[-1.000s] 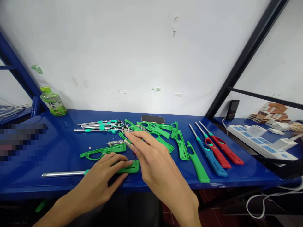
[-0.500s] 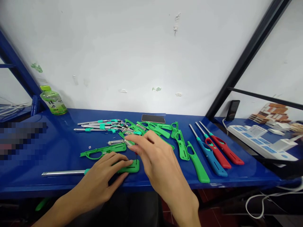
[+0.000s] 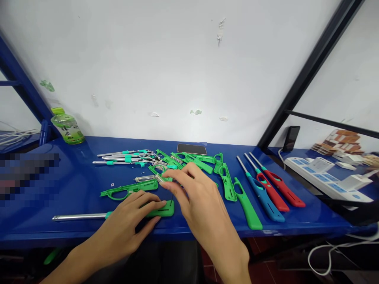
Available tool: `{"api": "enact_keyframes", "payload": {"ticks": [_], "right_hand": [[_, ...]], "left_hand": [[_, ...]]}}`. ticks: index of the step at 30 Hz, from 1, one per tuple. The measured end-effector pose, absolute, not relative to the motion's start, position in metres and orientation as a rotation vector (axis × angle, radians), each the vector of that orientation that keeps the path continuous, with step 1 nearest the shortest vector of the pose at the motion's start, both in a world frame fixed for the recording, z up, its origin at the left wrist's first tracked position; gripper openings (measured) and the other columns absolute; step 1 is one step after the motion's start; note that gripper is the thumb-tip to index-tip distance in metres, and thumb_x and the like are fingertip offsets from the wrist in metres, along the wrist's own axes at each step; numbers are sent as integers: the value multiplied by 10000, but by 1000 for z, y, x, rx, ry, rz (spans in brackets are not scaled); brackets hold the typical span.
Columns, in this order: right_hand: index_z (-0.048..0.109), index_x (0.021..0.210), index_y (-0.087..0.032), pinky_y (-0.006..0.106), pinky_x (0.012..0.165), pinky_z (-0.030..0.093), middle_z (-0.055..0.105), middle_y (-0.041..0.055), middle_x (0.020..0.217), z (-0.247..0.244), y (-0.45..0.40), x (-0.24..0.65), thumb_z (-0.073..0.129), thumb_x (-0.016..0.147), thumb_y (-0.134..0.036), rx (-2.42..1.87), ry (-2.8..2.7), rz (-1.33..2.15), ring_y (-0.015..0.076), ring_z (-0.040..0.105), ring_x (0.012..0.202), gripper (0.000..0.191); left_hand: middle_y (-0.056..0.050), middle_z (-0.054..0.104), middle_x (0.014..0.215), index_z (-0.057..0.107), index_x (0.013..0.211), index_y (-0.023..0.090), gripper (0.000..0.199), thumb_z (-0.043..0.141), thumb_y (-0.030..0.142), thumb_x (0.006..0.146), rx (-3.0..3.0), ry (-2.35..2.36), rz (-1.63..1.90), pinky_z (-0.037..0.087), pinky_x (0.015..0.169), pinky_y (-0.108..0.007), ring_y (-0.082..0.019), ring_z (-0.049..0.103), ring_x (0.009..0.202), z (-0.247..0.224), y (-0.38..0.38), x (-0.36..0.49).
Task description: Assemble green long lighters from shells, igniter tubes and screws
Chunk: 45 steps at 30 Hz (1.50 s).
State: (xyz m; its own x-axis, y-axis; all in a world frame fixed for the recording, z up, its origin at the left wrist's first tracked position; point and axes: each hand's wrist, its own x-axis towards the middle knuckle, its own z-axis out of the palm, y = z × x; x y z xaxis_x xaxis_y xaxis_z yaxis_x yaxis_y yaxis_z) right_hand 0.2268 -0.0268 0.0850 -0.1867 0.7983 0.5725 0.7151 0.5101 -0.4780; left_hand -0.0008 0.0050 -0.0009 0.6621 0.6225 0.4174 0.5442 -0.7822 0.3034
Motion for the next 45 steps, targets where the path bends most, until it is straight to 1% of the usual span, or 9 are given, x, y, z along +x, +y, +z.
{"api": "enact_keyframes", "payload": {"ticks": [3,6,10,15,17,23,29,37,45], "right_hand": [[700,1425,-255,298,1044,561,727,67,1383,87,-32,228,454,1138,-119,-1107,-2018,194,187,713,1252,402],[715,1393,-245,241,936,577,786,30,1217,87,-34,223,475,1113,-57,-1070,-1999,213,148,758,1098,413],[824,1084,-223,264,700,552,729,4,919,86,-31,212,721,1058,-210,-1236,-1858,41,153,728,781,107],[756,1376,-221,230,952,573,795,35,1250,88,-33,214,544,1122,-125,-1113,-1929,145,146,765,1104,345],[727,1417,-222,209,944,579,821,16,1225,89,-33,218,515,1109,-68,-1087,-1931,188,131,776,1095,405],[848,1024,-218,284,761,603,814,28,946,85,-25,221,719,1041,-173,-1307,-1767,-3,190,783,828,138],[758,1364,-240,261,969,594,833,27,1254,86,-30,223,528,1118,-132,-1205,-1858,144,181,788,1152,353],[788,929,-285,286,766,598,829,-38,947,83,-29,215,781,1000,-254,-1379,-1624,145,180,786,824,78],[803,1311,-337,320,1046,579,837,-42,1294,86,-31,224,582,1111,-262,-1309,-1693,327,192,778,1212,308]], "left_hand": [[-45,694,1245,627,1356,288,288,564,198,1089,2720,958,765,548,988,-509,-285,653,1120,-1,6,-1],[-46,696,1247,627,1354,286,279,567,211,1092,2719,957,764,544,984,-506,-290,649,1125,-2,6,-1],[-41,698,1241,630,1333,285,263,572,212,1087,2721,957,764,546,972,-511,-296,649,1116,-2,5,-2],[-44,696,1237,623,1353,288,280,566,214,1089,2721,951,772,543,985,-511,-293,649,1115,-2,4,-2],[-43,698,1243,626,1356,296,285,566,215,1089,2719,950,774,543,989,-511,-293,650,1123,-2,5,-2],[-48,701,1229,637,1351,292,278,577,220,1089,2718,962,780,552,983,-511,-291,656,1112,-2,6,-1],[-47,698,1233,630,1356,285,285,570,209,1088,2719,953,770,563,970,-507,-287,653,1108,-1,5,-1],[-49,705,1231,641,1344,290,279,567,210,1086,2722,952,773,560,972,-500,-287,658,1108,0,4,-1],[-49,702,1224,637,1353,290,284,564,214,1090,2719,955,771,558,965,-507,-287,658,1098,0,4,-1]]}}
